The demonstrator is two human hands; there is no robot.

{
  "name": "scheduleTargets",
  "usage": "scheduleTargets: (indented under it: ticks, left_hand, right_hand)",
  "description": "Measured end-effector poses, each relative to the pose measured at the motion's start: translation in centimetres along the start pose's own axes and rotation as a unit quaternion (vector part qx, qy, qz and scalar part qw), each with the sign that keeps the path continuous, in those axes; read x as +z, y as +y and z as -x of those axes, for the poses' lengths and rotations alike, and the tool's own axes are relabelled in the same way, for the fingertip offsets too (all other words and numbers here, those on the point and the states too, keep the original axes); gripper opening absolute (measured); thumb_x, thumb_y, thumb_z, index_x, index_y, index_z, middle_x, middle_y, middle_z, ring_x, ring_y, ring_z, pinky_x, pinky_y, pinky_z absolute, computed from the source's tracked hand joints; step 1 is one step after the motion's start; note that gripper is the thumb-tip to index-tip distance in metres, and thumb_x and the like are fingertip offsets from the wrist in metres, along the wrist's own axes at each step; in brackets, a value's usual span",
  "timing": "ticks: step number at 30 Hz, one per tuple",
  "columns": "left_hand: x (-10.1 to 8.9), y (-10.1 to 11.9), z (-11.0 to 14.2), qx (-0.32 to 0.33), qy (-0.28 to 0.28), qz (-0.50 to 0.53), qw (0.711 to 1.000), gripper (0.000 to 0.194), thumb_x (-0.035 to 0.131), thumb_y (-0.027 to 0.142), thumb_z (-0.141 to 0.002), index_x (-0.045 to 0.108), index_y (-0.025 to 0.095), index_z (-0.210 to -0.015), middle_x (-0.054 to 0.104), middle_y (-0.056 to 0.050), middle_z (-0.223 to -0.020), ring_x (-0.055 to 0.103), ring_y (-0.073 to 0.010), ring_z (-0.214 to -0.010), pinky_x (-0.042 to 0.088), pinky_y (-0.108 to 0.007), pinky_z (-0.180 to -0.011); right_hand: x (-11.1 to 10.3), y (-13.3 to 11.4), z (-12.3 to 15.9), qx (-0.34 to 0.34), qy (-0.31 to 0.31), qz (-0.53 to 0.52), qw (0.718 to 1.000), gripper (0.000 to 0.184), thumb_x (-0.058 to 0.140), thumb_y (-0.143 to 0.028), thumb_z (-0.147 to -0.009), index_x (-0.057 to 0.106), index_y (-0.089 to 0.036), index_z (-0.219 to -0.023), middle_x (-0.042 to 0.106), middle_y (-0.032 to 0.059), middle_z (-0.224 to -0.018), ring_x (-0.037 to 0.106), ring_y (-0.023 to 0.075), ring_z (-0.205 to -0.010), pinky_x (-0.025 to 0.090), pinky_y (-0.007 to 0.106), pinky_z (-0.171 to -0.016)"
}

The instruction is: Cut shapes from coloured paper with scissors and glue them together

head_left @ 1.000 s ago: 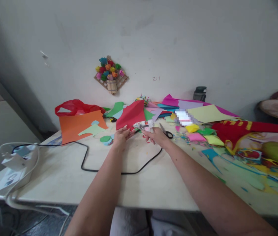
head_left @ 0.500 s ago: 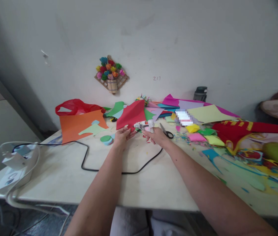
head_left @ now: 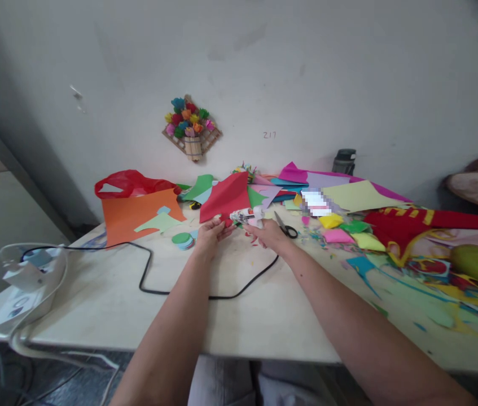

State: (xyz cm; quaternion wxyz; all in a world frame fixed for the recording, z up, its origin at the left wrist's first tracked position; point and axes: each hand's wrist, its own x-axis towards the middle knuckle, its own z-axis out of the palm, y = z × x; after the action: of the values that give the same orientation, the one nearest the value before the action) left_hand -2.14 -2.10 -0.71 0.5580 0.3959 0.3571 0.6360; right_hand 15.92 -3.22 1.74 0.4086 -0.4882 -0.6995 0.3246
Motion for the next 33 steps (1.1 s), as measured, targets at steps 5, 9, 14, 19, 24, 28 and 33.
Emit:
scheduleTargets:
  ticks: [5, 9, 14, 19, 24, 28, 33]
  left_hand:
    - [0.02, 0.04, 0.08, 0.001, -0.003, 0.001, 1.0, 0.019, 0.07, 0.016, -0.063, 0.053, 0.013, -0.071, 0.067, -0.006, -0.069, 0.068, -0.021, -0.072, 0.052, -0.034, -0.075]
    - [-0.01, 0.07, 0.1, 0.004, 0.001, 0.004, 1.0, 0.02, 0.07, 0.016, -0.063, 0.053, 0.013, -0.071, 0.066, -0.005, -0.068, 0.068, -0.0213, -0.072, 0.052, -0.036, -0.077]
    - [-0.3, -0.13, -0.17, 0.007, 0.001, 0.0, 1.0, 0.02, 0.071, 0.018, -0.063, 0.053, 0.014, -0.072, 0.066, -0.005, -0.068, 0.068, -0.0216, -0.074, 0.051, -0.037, -0.079]
    - [-0.37, -0.22, -0.24, 0.003, -0.002, -0.007, 1.0, 0.019, 0.071, 0.018, -0.063, 0.055, 0.013, -0.072, 0.067, -0.007, -0.07, 0.068, -0.0216, -0.074, 0.052, -0.036, -0.078]
    - [-0.32, -0.14, -0.11, 0.001, -0.006, -0.01, 1.0, 0.02, 0.072, 0.02, -0.062, 0.055, 0.013, -0.071, 0.067, -0.007, -0.07, 0.067, -0.0221, -0.074, 0.051, -0.036, -0.078]
    - [-0.36, -0.15, -0.17, 0.005, 0.001, -0.01, 1.0, 0.023, 0.073, 0.022, -0.061, 0.055, 0.014, -0.072, 0.067, -0.006, -0.071, 0.068, -0.0215, -0.073, 0.051, -0.036, -0.077]
    - [-0.41, -0.21, -0.27, 0.008, 0.007, 0.003, 1.0, 0.024, 0.073, 0.021, -0.059, 0.054, 0.015, -0.072, 0.067, -0.004, -0.069, 0.068, -0.0217, -0.072, 0.052, -0.035, -0.075]
  right_hand:
    - [0.06, 0.08, 0.01, -0.004, 0.01, -0.003, 1.0, 0.023, 0.061, -0.038, -0.073, 0.061, -0.018, -0.064, 0.055, 0.0, -0.045, 0.05, 0.0109, -0.042, 0.035, 0.019, -0.04]
    - [0.05, 0.17, -0.03, -0.001, 0.008, 0.007, 1.0, 0.022, 0.06, -0.038, -0.074, 0.062, -0.018, -0.066, 0.056, 0.0005, -0.047, 0.051, 0.0106, -0.042, 0.035, 0.019, -0.039]
    - [0.02, 0.33, -0.11, -0.009, 0.0, 0.018, 1.0, 0.024, 0.059, -0.04, -0.074, 0.063, -0.017, -0.067, 0.056, 0.0001, -0.048, 0.052, 0.0113, -0.043, 0.037, 0.02, -0.04]
    - [0.11, 0.16, -0.02, -0.007, 0.005, 0.029, 1.0, 0.023, 0.059, -0.04, -0.074, 0.063, -0.018, -0.066, 0.056, 0.0, -0.047, 0.053, 0.0118, -0.045, 0.037, 0.02, -0.042]
    - [0.0, -0.09, 0.05, -0.004, 0.023, 0.01, 1.0, 0.021, 0.061, -0.039, -0.074, 0.064, -0.019, -0.069, 0.056, 0.0003, -0.046, 0.054, 0.0128, -0.046, 0.036, 0.02, -0.042]
    - [-0.07, -0.07, 0.07, 0.002, 0.026, 0.009, 1.0, 0.021, 0.062, -0.039, -0.073, 0.063, -0.018, -0.068, 0.052, -0.0009, -0.042, 0.049, 0.0109, -0.039, 0.035, 0.019, -0.038]
    - [0.0, -0.02, 0.08, -0.002, 0.024, 0.005, 1.0, 0.022, 0.062, -0.038, -0.073, 0.062, -0.018, -0.064, 0.049, -0.0017, -0.039, 0.045, 0.0094, -0.036, 0.032, 0.019, -0.036]
